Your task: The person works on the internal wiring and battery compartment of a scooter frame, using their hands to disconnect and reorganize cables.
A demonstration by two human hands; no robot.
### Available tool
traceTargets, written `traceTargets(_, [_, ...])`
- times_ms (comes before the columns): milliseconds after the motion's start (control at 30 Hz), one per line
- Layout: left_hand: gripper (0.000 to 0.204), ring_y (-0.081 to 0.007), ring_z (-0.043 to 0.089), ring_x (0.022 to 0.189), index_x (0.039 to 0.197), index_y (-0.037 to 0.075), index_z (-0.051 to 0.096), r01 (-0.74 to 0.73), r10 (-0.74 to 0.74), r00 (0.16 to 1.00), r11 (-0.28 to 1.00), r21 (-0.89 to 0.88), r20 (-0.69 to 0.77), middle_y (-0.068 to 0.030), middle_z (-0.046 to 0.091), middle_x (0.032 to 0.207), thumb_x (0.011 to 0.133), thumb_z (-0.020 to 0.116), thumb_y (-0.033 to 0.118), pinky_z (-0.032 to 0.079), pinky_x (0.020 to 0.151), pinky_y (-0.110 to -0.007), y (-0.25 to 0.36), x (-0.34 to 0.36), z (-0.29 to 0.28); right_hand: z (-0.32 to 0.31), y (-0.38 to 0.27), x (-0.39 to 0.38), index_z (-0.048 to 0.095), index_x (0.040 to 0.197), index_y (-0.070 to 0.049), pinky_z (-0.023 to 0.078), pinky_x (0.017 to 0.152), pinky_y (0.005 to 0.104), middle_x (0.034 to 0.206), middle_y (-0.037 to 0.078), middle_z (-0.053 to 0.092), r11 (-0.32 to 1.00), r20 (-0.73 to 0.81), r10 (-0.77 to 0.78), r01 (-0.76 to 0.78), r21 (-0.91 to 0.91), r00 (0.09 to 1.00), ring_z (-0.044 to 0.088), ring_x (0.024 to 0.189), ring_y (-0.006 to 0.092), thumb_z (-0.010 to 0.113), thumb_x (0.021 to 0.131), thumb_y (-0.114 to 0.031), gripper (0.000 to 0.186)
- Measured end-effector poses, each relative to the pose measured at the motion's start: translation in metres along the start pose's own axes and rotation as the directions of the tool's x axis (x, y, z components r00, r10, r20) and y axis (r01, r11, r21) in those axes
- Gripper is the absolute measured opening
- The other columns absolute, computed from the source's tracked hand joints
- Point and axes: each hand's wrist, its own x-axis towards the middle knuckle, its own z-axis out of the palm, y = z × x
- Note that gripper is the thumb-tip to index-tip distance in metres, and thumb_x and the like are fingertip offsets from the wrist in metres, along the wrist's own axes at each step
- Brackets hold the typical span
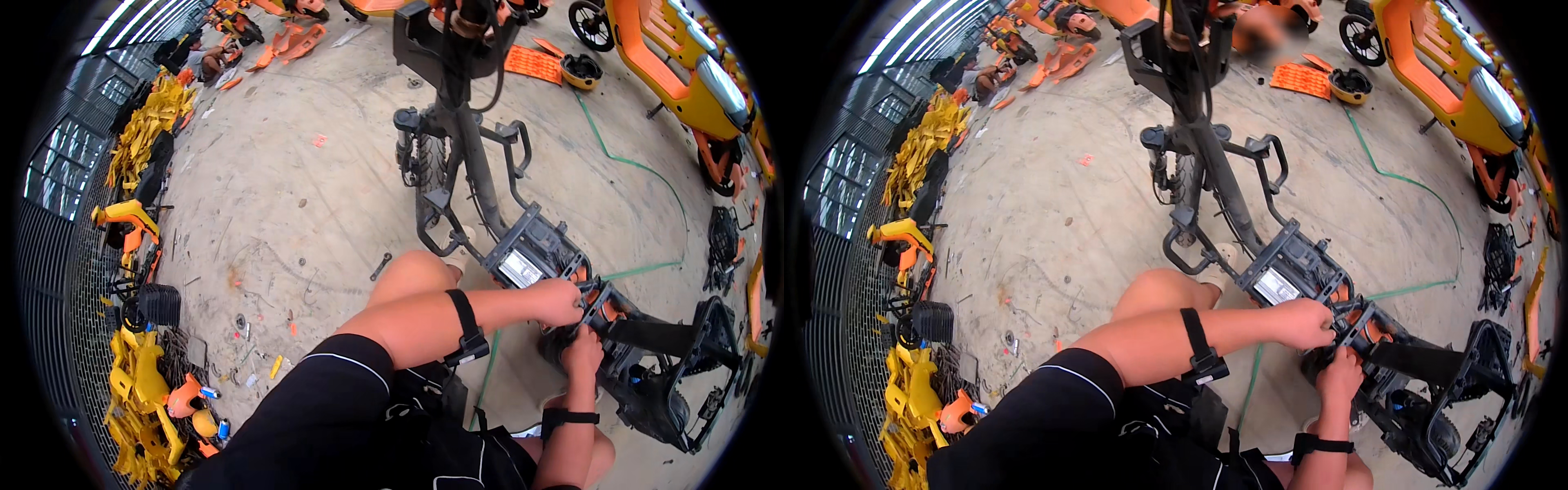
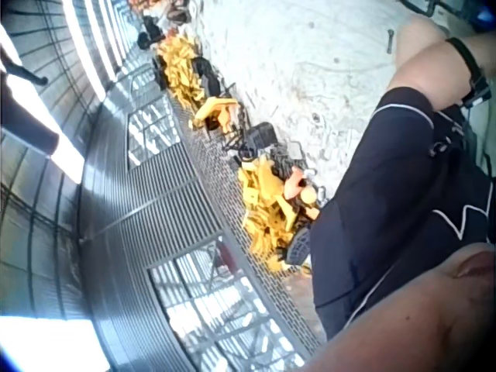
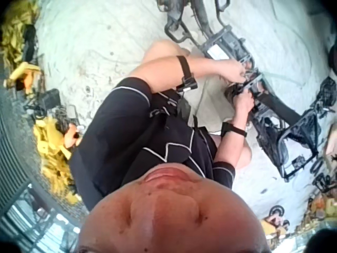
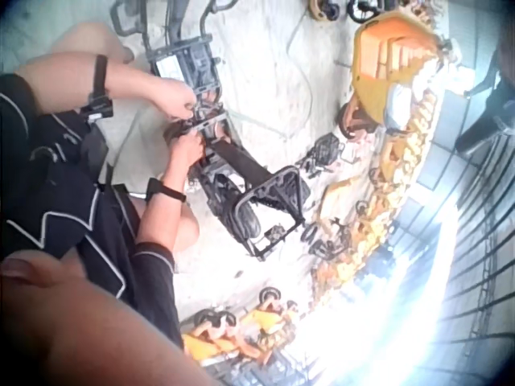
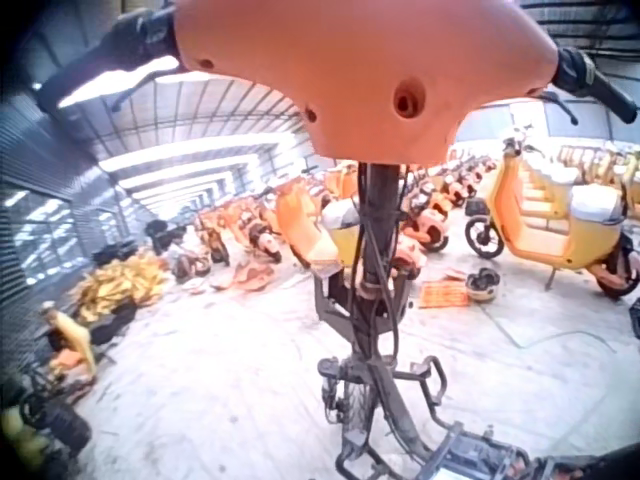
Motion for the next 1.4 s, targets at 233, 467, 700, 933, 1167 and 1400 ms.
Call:
traceTargets(233, [0.032,-0.0297,0.068,0.056,0.078,0.001,0.064,-0.048,0.048,0.999,0.998,0.041,0.000,-0.0168,0.067,0.067,0.085,0.061,0.032,0.056,0.058,-0.040,0.004,-0.001,-0.009,-0.039,-0.015,-0.013,0.058,0.111,-0.011,0.047,0.088,0.0501,0.115,0.015,0.060,0.991,-0.038,-0.117,0.114,-0.064,0.992,0.059,0.107,0.0400,0.060,0.083,-0.012,0.029])
traceTargets(467, [0.031,-0.0368,0.068,0.074,0.079,0.002,0.067,-0.075,0.080,0.996,0.983,0.170,-0.025,-0.0178,0.068,0.075,0.083,0.062,0.033,0.055,0.070,-0.048,-0.002,0.005,-0.008,-0.050,-0.013,-0.015,0.055,0.113,-0.009,0.048,0.087,0.0525,0.110,0.018,0.061,0.985,0.010,-0.173,0.174,-0.008,0.985,0.061,0.103,0.0429,0.060,0.080,-0.009,0.033])
traceTargets(700, [0.031,-0.0385,0.068,0.075,0.080,0.002,0.068,-0.063,0.062,0.998,0.972,0.227,0.013,-0.0183,0.068,0.074,0.082,0.060,0.032,0.054,0.072,-0.049,-0.003,0.008,-0.004,-0.069,-0.022,-0.022,0.052,0.110,-0.006,0.049,0.086,0.0524,0.109,0.023,0.062,0.987,0.045,-0.114,0.108,0.123,0.992,0.061,0.102,0.0464,0.060,0.076,-0.006,0.035])
traceTargets(933, [0.031,-0.0380,0.069,0.077,0.081,0.000,0.068,-0.019,0.009,0.999,0.980,0.198,0.048,-0.0192,0.069,0.076,0.085,0.058,0.030,0.055,0.074,-0.048,-0.005,0.007,-0.004,-0.037,-0.008,-0.003,0.051,0.111,-0.003,0.047,0.081,0.0357,0.097,0.013,0.061,0.671,-0.005,-0.282,0.201,0.714,0.960,0.060,0.091,0.0284,0.059,0.069,0.004,0.043])
traceTargets(1167, [0.030,-0.0370,0.069,0.079,0.087,0.001,0.069,0.027,-0.023,0.995,0.999,0.037,-0.102,-0.0192,0.070,0.081,0.086,0.060,0.029,0.055,0.075,-0.045,0.001,0.000,-0.005,-0.019,-0.008,0.006,0.048,0.129,-0.006,0.049,0.071,0.0307,0.096,0.006,0.059,0.083,0.051,-0.217,-0.033,0.996,0.975,0.059,0.082,0.0173,0.059,0.076,0.004,0.055])
traceTargets(1400, [0.034,-0.0347,0.069,0.074,0.089,0.001,0.069,0.076,-0.078,0.997,0.991,-0.108,-0.014,-0.0184,0.069,0.078,0.090,0.058,0.033,0.054,0.071,-0.045,0.015,-0.012,-0.010,-0.081,0.002,-0.021,0.062,0.100,-0.005,0.046,0.091,0.0346,0.101,0.011,0.061,-0.096,0.128,0.009,-0.127,0.987,0.992,0.057,0.102,0.0245,0.054,0.085,-0.012,0.019])
